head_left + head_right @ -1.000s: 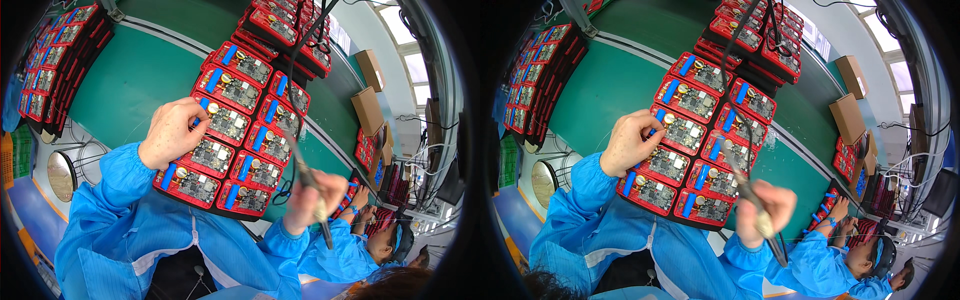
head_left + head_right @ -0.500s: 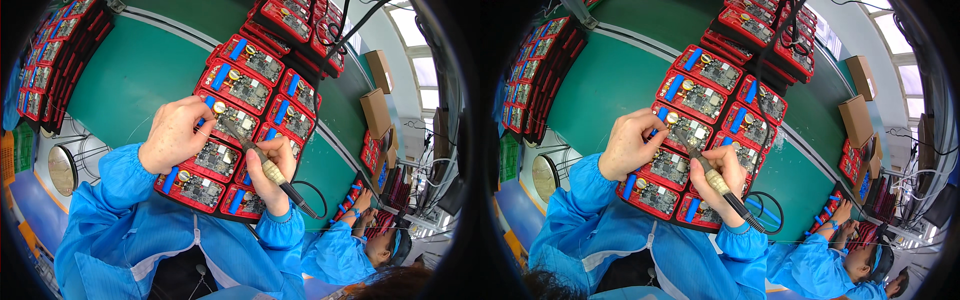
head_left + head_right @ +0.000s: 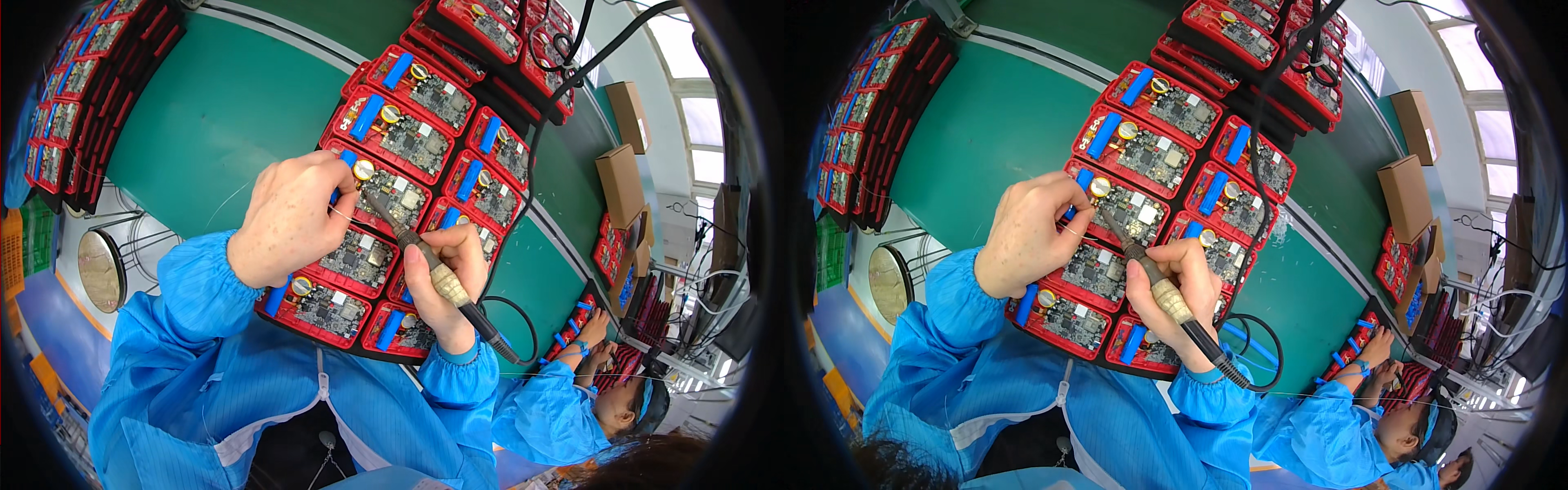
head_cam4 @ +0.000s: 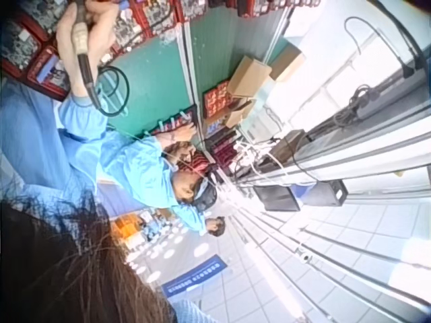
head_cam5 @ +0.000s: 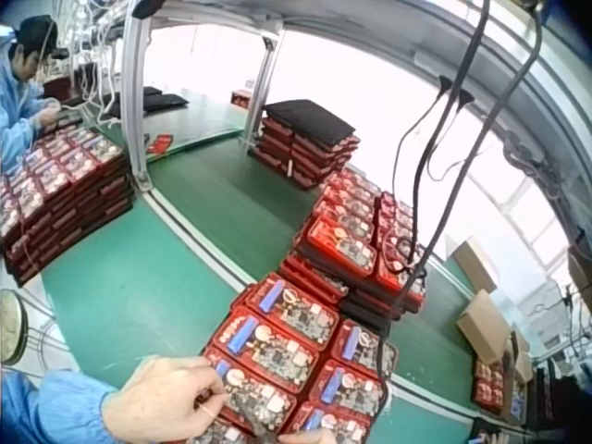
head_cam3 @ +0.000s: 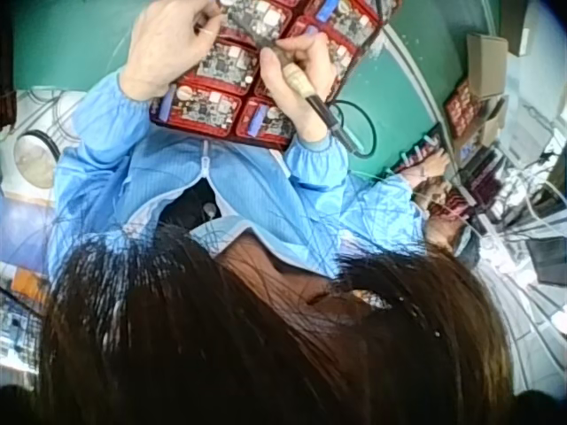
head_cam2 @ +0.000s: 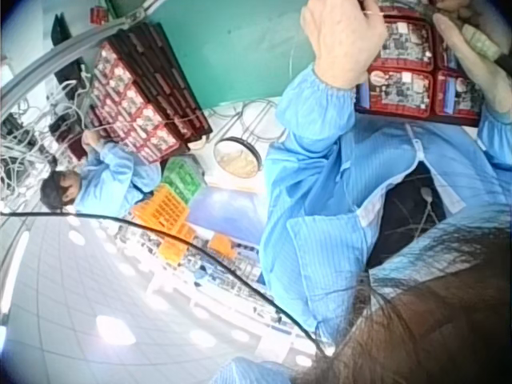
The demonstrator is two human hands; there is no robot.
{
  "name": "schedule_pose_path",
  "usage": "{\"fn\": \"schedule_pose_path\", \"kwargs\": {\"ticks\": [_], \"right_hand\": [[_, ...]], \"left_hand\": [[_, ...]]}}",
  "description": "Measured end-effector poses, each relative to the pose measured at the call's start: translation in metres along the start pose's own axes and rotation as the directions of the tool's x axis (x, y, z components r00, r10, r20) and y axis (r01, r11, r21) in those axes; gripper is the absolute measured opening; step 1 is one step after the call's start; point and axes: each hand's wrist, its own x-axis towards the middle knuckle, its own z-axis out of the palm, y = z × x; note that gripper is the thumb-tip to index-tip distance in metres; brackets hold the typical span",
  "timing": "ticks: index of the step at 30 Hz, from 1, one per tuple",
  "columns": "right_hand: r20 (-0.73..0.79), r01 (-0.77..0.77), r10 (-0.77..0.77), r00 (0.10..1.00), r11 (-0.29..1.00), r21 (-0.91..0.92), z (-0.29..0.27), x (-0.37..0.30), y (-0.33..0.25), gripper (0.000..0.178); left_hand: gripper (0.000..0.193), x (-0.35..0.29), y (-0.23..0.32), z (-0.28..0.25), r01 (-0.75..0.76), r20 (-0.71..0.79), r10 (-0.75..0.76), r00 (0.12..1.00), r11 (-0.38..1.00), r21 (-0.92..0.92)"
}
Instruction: The person solders components onto a series of printed circuit boards using a soldering iron and solder wire.
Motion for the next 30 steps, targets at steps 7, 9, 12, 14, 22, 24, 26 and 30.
{"fn": "schedule_pose_path", "kwargs": {"ticks": [7,9,12,14,22,24,26,30], "right_hand": [[-0.004,0.036,-0.036,0.999,0.999,0.024,0.000,0.000,0.004,0.022],[0.003,0.011,-0.011,1.000,1.000,0.023,0.000,0.000,0.001,0.022],[0.004,0.007,-0.007,1.000,1.000,0.016,0.000,0.002,0.002,0.022],[-0.004,0.027,-0.027,1.000,1.000,0.010,0.000,0.001,0.003,0.022],[-0.076,0.024,-0.017,0.997,0.995,0.092,-0.018,-0.011,-0.013,0.024],[-0.113,0.079,-0.074,0.991,0.996,0.040,-0.022,-0.014,-0.013,0.026],[-0.117,0.084,-0.082,0.990,0.996,0.007,-0.025,-0.017,-0.021,0.027],[-0.068,0.118,-0.120,0.990,0.993,-0.030,-0.026,-0.021,-0.025,0.041]], "left_hand": [[0.007,0.000,0.003,0.000,0.006,0.010,-0.006,1.000,1.000,0.011],[0.007,0.001,0.004,0.000,0.011,0.007,-0.011,1.000,1.000,0.026],[0.007,0.002,0.005,-0.001,0.007,0.011,-0.008,1.000,0.999,0.032],[0.007,0.002,0.004,-0.001,0.007,0.015,-0.007,1.000,0.999,0.033],[0.007,0.001,0.002,-0.001,0.002,0.018,-0.003,1.000,1.000,0.030],[0.008,-0.001,0.000,-0.004,-0.009,0.038,0.008,0.999,1.000,0.009],[0.008,-0.004,-0.001,-0.008,-0.022,0.046,0.023,0.999,1.000,-0.007],[0.009,-0.018,0.006,-0.022,-0.013,-0.087,-0.002,0.996,0.987,-0.162]]}}
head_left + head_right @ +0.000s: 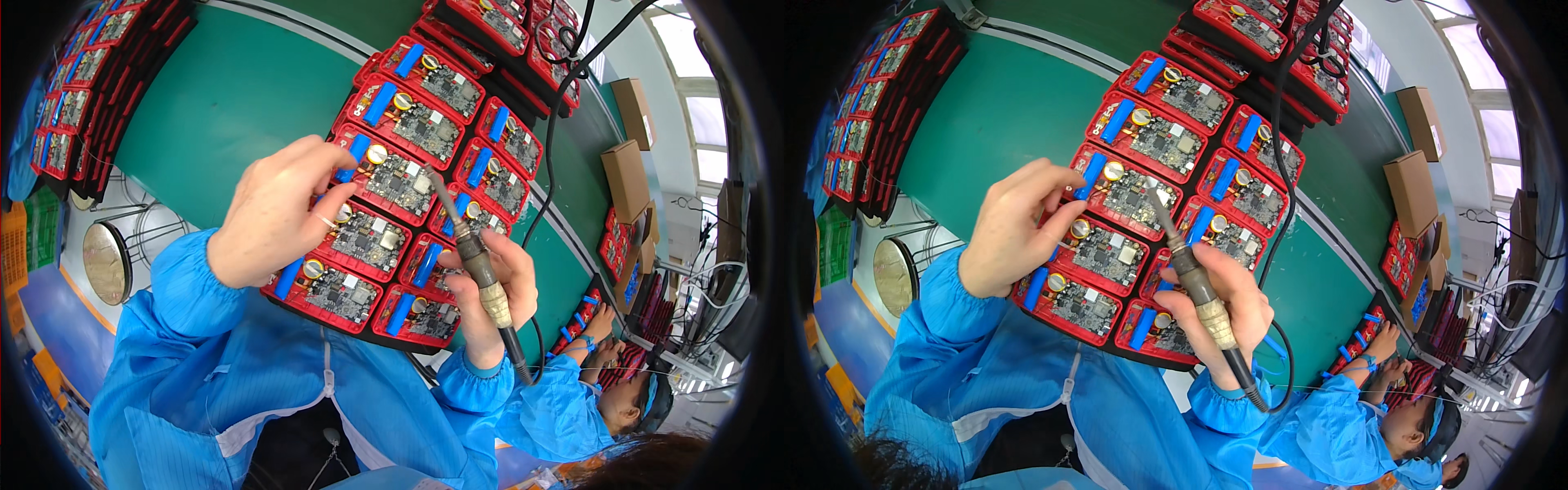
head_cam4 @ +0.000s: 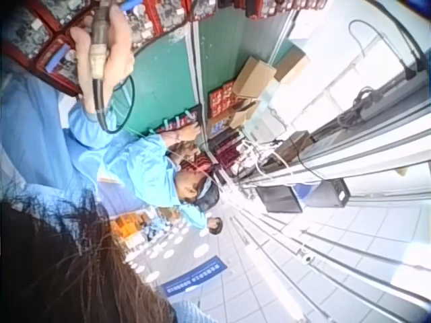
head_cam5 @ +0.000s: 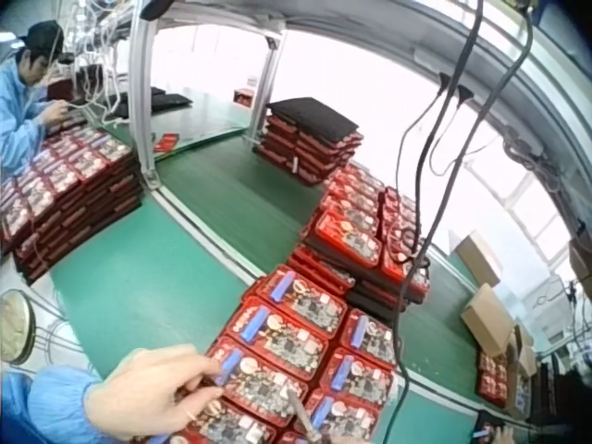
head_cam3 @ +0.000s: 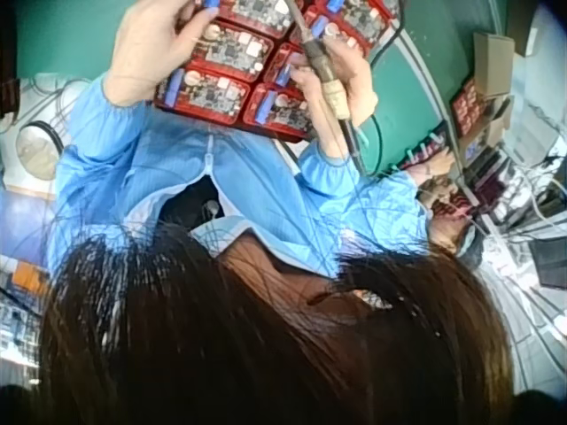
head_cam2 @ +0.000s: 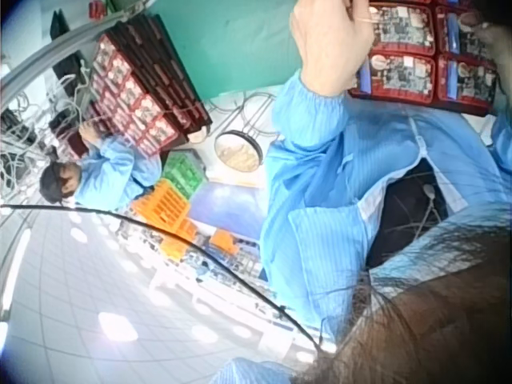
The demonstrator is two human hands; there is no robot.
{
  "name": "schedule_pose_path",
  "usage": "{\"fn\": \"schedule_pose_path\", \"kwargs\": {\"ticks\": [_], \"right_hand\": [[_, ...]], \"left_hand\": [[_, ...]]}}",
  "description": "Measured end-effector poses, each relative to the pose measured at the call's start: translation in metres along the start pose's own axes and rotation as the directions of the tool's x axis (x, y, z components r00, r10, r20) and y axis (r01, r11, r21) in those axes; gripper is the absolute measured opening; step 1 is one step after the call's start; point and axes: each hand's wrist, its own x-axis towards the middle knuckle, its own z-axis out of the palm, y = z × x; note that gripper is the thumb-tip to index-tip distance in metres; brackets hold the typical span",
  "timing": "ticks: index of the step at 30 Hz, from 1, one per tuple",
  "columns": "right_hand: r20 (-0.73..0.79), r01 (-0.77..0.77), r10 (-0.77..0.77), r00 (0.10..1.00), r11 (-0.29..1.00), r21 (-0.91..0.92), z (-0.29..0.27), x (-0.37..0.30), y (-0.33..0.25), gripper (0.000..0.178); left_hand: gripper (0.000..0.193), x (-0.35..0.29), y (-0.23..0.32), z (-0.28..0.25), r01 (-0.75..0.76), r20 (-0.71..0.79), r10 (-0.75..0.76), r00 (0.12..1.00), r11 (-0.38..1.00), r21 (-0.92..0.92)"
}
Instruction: The person solders components onto a series of printed circuit boards using a soldering iron and solder wire.
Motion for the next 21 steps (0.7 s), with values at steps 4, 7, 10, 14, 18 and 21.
{"fn": "schedule_pose_path", "kwargs": {"ticks": [4,7,10,14,18,21], "right_hand": [[0.197,0.220,-0.176,0.965,0.949,-0.227,0.009,0.001,0.005,0.040],[0.245,0.399,-0.326,0.913,0.838,-0.373,0.032,0.008,0.010,0.034],[0.383,0.374,-0.236,0.893,0.864,-0.338,0.047,0.012,0.010,0.030],[0.422,0.422,-0.277,0.863,0.855,-0.302,0.060,0.015,0.010,0.031],[0.430,0.467,-0.309,0.848,0.820,-0.332,0.064,0.016,0.007,0.030],[0.442,0.464,-0.300,0.845,0.822,-0.329,0.061,0.013,0.009,0.031]], "left_hand": [[0.014,-0.023,-0.008,-0.016,-0.071,0.138,0.073,0.988,0.997,-0.014],[0.017,-0.035,-0.011,-0.011,-0.074,0.161,0.069,0.985,0.997,0.021],[0.017,-0.037,-0.012,-0.006,-0.089,0.133,0.084,0.988,0.996,0.031],[0.016,-0.042,-0.018,-0.005,-0.153,0.143,0.145,0.979,0.987,0.048],[0.014,-0.048,-0.022,-0.005,-0.161,0.136,0.156,0.978,0.987,0.023],[0.011,-0.048,-0.020,-0.006,-0.118,0.134,0.121,0.983,0.992,-0.034]]}}
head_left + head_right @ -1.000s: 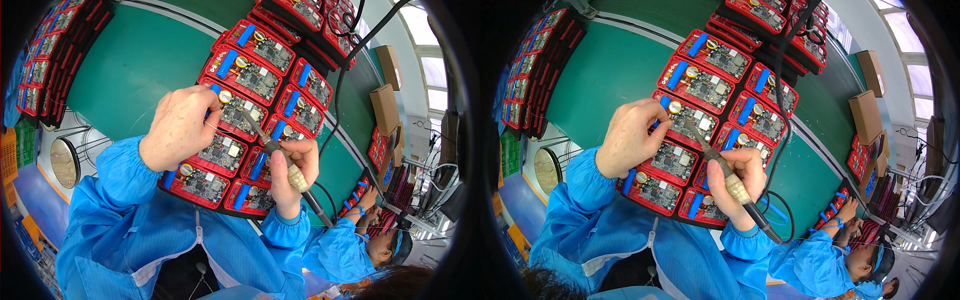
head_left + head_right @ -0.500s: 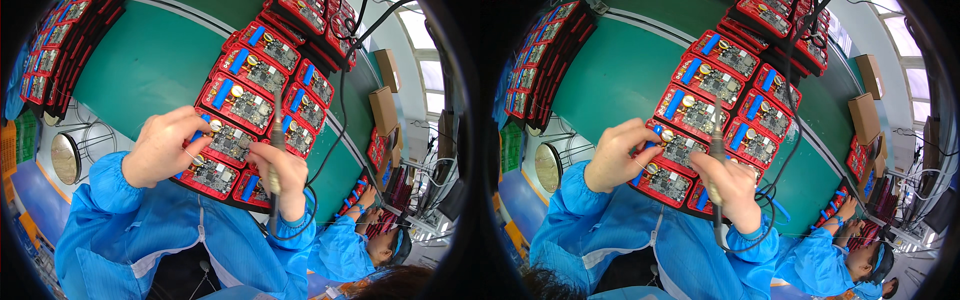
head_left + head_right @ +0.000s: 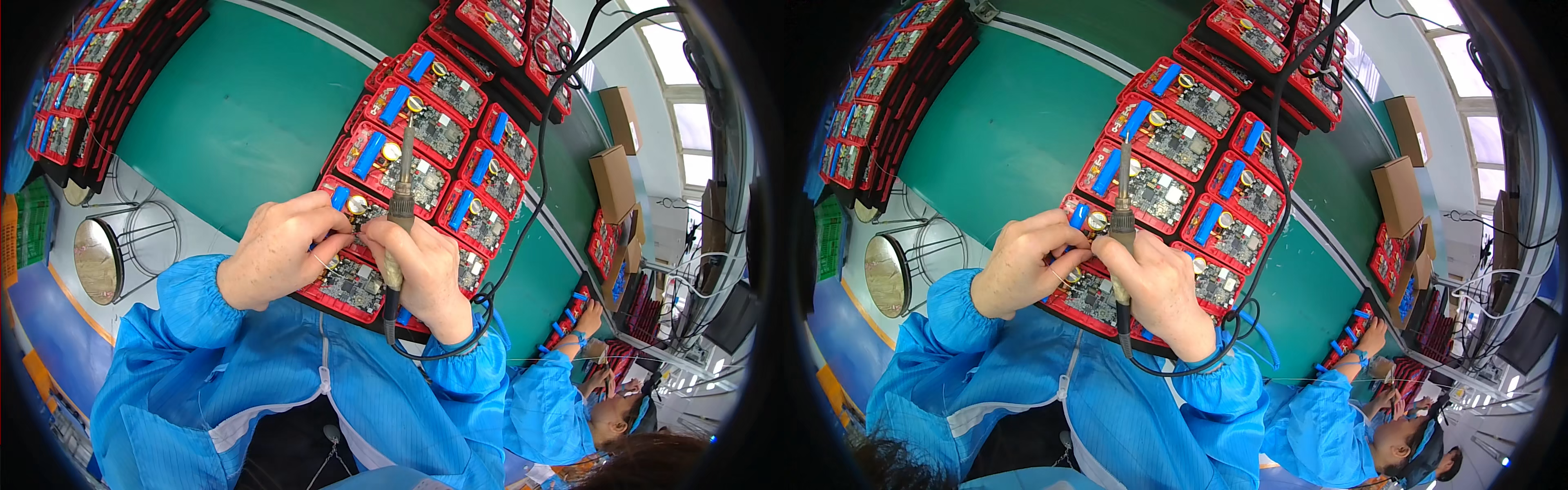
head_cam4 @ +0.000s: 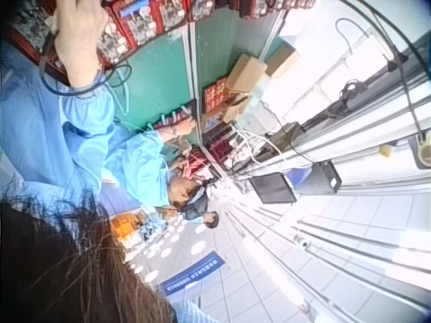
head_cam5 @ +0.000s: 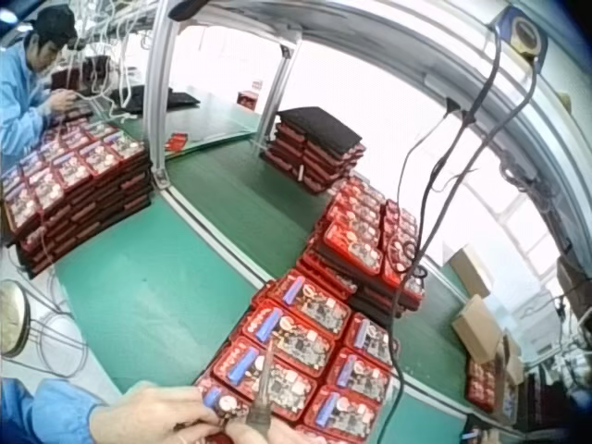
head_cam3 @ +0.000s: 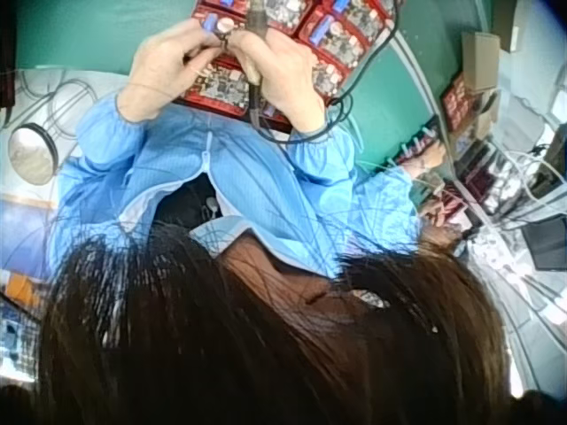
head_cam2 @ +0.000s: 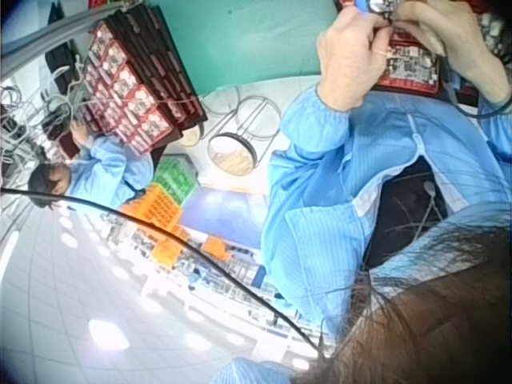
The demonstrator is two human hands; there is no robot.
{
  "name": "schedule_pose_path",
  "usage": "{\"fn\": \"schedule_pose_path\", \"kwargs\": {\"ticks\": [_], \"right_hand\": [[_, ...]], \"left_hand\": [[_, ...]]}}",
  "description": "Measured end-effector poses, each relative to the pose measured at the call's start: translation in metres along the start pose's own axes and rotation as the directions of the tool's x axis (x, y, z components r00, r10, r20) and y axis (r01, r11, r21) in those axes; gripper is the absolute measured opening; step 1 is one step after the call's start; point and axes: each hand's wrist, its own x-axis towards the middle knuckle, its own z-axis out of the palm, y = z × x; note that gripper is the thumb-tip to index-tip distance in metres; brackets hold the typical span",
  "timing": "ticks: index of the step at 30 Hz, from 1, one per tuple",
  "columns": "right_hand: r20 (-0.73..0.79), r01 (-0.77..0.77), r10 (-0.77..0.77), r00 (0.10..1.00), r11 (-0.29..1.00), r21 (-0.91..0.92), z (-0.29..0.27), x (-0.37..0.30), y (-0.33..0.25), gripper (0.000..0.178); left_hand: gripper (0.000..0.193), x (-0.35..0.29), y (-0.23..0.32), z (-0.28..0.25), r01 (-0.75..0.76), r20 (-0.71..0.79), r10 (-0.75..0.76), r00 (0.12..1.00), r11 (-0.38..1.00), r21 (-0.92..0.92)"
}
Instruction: The person solders components onto a series of printed circuit boards using a soldering iron and solder wire.
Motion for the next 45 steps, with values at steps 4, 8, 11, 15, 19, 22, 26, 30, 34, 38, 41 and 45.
{"fn": "schedule_pose_path", "kwargs": {"ticks": [4,8,11,15,19,22,26,30,34,38,41,45], "right_hand": [[0.007,0.006,-0.006,1.000,0.999,-0.051,-0.001,-0.003,-0.002,0.029],[0.038,-0.077,0.083,0.996,0.986,-0.147,-0.018,-0.009,-0.007,0.028],[-0.317,-0.038,-0.018,0.948,0.985,-0.170,-0.033,-0.028,0.004,0.023],[-0.663,-0.161,0.042,0.747,0.980,-0.119,-0.077,-0.065,0.008,0.021],[-0.806,-0.473,0.225,0.548,0.878,-0.076,-0.119,-0.082,0.015,0.056],[-0.873,-0.463,0.316,0.372,0.878,0.121,-0.129,-0.094,0.018,0.088],[-0.822,-0.297,0.431,0.373,0.894,0.334,-0.110,-0.087,0.000,0.083],[-0.652,-0.043,0.399,0.645,0.870,0.491,-0.066,-0.081,-0.016,0.051],[-0.321,-0.213,0.456,0.830,0.791,0.573,-0.037,-0.063,-0.017,0.028],[-0.146,-0.332,0.511,0.847,0.722,0.607,-0.017,-0.055,-0.013,0.025],[-0.192,-0.295,0.491,0.850,0.745,0.599,-0.004,-0.053,-0.008,0.025],[-0.179,-0.287,0.455,0.872,0.774,0.564,0.001,-0.053,-0.004,0.024]], "left_hand": [[0.007,0.000,0.001,0.001,0.081,0.038,-0.080,0.996,0.996,-0.044],[0.007,0.001,0.005,0.008,0.092,-0.059,-0.093,0.994,0.996,-0.016],[0.007,0.001,0.007,0.011,0.092,-0.073,-0.092,0.993,0.996,-0.003],[0.007,0.001,0.006,0.010,0.091,-0.058,-0.092,0.994,0.996,-0.007],[0.008,0.001,0.007,0.011,0.054,-0.093,-0.051,0.994,0.998,0.036],[0.009,0.002,0.010,0.011,0.085,-0.090,-0.079,0.993,0.994,0.063],[0.009,0.002,0.010,0.010,0.119,-0.094,-0.113,0.989,0.991,0.068],[0.009,0.003,0.010,0.010,0.087,-0.055,-0.084,0.995,0.995,0.055],[0.009,0.004,0.011,0.010,0.115,-0.013,-0.115,0.993,0.991,0.068],[0.008,0.004,0.011,0.009,0.129,-0.021,-0.127,0.992,0.989,0.074],[0.008,0.004,0.012,0.009,0.143,-0.024,-0.142,0.990,0.987,0.077],[0.005,0.007,0.015,0.007,0.164,0.000,-0.166,0.986,0.977,0.135]]}}
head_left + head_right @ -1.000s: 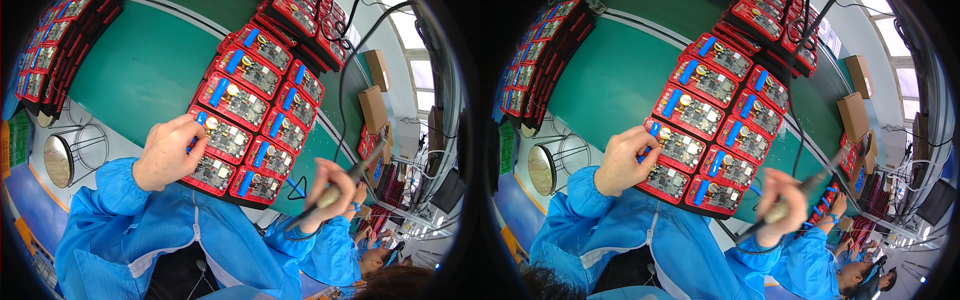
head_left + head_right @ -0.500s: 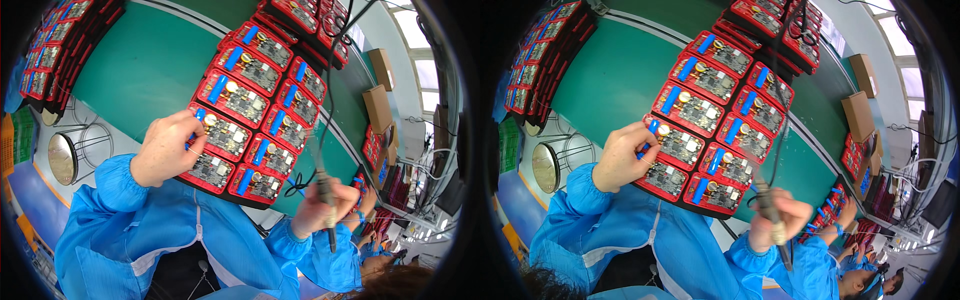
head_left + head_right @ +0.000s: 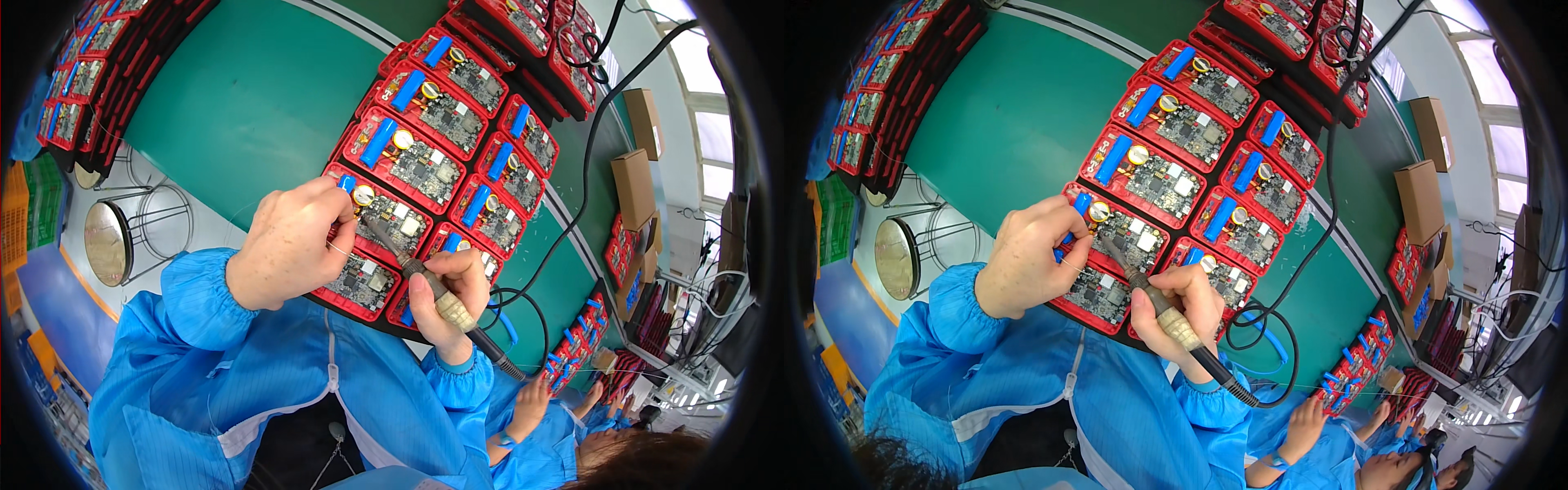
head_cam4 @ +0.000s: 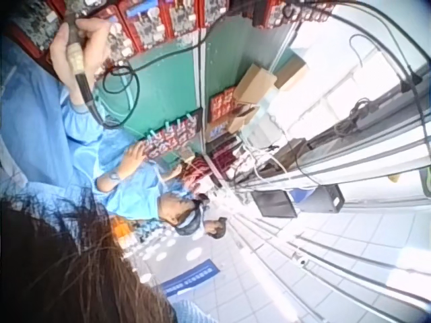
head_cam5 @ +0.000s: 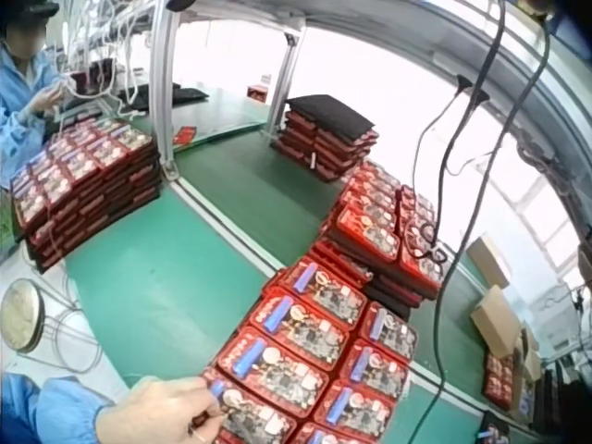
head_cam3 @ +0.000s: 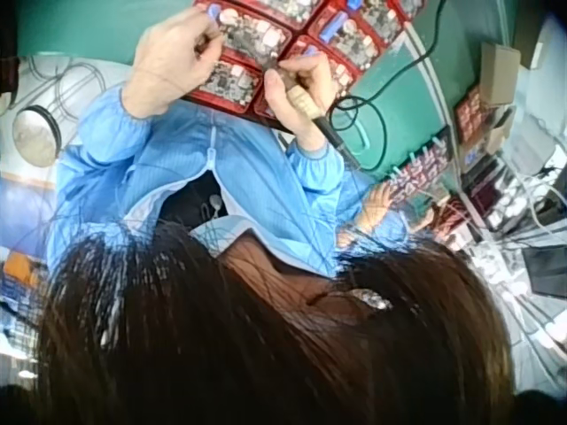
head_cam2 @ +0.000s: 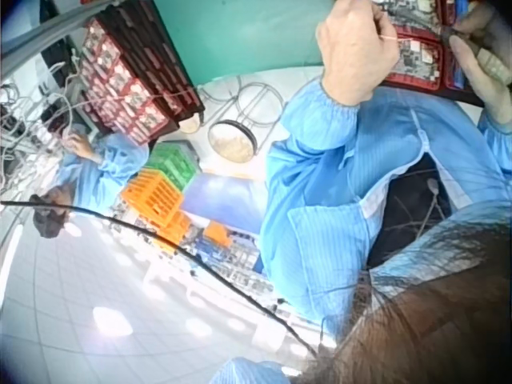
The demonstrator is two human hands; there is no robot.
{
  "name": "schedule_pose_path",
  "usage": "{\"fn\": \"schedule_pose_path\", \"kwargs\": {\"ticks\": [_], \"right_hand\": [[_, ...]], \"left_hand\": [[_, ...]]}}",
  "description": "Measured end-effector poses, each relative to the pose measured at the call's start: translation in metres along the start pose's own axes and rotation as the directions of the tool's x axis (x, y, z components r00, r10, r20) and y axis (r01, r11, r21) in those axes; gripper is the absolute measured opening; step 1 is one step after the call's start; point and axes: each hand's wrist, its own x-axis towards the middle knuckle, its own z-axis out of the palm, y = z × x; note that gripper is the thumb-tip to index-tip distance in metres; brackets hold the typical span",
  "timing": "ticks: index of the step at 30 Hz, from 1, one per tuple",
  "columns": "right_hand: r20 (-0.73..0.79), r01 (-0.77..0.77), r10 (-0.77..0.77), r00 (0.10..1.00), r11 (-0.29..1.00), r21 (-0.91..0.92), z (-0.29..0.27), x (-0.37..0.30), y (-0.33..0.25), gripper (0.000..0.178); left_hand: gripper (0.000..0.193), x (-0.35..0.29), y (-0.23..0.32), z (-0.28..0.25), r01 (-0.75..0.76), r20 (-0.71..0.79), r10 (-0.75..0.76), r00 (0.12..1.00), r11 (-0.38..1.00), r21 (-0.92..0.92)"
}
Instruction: The person solders components onto a series of printed circuit boards using a soldering iron and solder wire.
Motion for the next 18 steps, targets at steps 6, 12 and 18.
{"fn": "schedule_pose_path", "kwargs": {"ticks": [6,12,18], "right_hand": [[0.055,-0.026,0.027,0.998,0.999,-0.029,-0.0029,-0.0004,-0.0038,0.025],[0.118,-0.050,0.055,0.992,0.998,-0.046,-0.0050,-0.0012,-0.0071,0.026],[0.123,-0.041,0.046,0.991,0.998,-0.046,-0.0045,-0.0007,-0.0061,0.026]], "left_hand": [[0.006,0.0002,-0.0007,0.0010,-0.017,-0.001,0.017,1.000,1.000,0.010],[0.007,0.0000,0.0022,0.0016,0.003,-0.003,-0.003,1.000,1.000,0.012],[0.010,-0.0007,-0.0010,0.0044,-0.009,-0.034,0.009,0.999,1.000,-0.019]]}}
